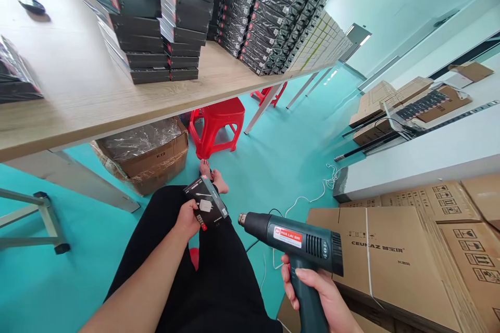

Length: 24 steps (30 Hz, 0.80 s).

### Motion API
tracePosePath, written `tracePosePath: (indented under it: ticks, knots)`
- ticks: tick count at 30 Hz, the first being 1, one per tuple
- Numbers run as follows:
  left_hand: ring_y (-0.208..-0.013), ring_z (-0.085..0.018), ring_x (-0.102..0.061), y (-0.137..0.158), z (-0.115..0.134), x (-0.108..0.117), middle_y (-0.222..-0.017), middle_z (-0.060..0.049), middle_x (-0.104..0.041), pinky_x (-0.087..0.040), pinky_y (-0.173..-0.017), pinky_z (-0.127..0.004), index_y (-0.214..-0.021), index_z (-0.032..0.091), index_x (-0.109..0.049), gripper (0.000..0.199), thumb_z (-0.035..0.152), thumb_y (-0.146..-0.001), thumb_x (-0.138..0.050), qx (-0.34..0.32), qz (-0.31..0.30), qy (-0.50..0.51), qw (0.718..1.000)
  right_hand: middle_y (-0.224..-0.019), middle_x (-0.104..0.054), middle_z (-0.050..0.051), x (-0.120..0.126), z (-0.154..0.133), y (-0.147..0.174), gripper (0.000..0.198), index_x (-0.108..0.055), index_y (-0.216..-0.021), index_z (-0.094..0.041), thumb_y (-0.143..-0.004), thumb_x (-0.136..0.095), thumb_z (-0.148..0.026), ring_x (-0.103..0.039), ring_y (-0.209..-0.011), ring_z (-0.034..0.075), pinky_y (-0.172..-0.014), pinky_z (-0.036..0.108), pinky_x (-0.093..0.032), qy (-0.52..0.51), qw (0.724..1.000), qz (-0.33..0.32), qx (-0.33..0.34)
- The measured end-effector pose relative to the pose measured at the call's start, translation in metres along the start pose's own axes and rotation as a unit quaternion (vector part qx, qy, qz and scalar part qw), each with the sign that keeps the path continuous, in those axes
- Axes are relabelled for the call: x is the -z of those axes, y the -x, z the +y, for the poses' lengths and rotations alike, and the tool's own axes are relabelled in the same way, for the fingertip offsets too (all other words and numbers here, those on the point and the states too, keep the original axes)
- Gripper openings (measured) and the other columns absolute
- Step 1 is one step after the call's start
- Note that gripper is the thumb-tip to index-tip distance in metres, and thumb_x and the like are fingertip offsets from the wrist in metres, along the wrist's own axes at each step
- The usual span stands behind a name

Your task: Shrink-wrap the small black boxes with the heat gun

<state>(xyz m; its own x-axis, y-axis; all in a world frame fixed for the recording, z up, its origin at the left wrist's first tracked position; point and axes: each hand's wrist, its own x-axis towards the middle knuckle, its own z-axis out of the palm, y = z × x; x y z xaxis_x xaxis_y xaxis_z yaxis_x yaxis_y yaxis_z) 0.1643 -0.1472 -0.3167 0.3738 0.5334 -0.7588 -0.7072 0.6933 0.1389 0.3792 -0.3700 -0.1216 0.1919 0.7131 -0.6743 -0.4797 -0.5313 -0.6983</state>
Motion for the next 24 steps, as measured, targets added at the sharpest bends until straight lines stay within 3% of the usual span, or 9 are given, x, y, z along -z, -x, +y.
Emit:
tracePosePath:
  ticks: [7,14,18,24]
  knots:
    - [-0.046,-0.018,-0.055,-0.005,0.0,0.006,-0.054,-0.002,-0.055,-0.047,-0.045,-0.03,-0.061,0.017,-0.048,0.016,0.011,-0.046,-0.045,-0.04,-0.012,-0.03,0.999,-0.088,-0.065,0.009,-0.008,0.008,-0.001,0.029,-0.06,-0.108,-0.014,-0.082,-0.056,-0.026,-0.058,-0.062,0.015,-0.055,0.027,-0.044,0.017,0.999,-0.031,-0.01]
    - [-0.045,-0.018,-0.054,-0.009,-0.002,0.009,-0.055,-0.002,-0.054,-0.045,-0.044,-0.03,-0.064,0.016,-0.049,0.017,0.013,-0.047,-0.046,-0.042,-0.016,-0.03,0.999,-0.089,-0.064,0.009,-0.018,0.008,-0.004,0.025,-0.062,-0.104,-0.012,-0.083,-0.056,-0.024,-0.057,-0.063,0.013,-0.057,0.026,-0.046,0.035,0.997,-0.053,-0.037]
    - [-0.045,-0.017,-0.054,-0.01,-0.002,0.01,-0.056,-0.002,-0.054,-0.046,-0.045,-0.03,-0.065,0.017,-0.049,0.016,0.014,-0.049,-0.046,-0.045,-0.016,-0.025,0.999,-0.087,-0.064,0.008,-0.025,0.01,-0.007,0.027,-0.062,-0.106,-0.014,-0.083,-0.056,-0.026,-0.058,-0.065,0.015,-0.057,0.027,-0.047,0.067,0.997,-0.036,-0.001]
    - [-0.047,-0.019,-0.056,-0.006,-0.002,0.008,-0.057,-0.003,-0.056,-0.048,-0.047,-0.032,-0.064,0.018,-0.048,0.015,0.016,-0.049,-0.047,-0.039,-0.006,-0.032,0.999,-0.088,-0.064,0.007,-0.03,0.015,-0.007,0.028,-0.064,-0.105,-0.015,-0.079,-0.062,-0.026,-0.058,-0.066,0.015,-0.06,0.028,-0.047,0.082,0.994,-0.071,-0.026]
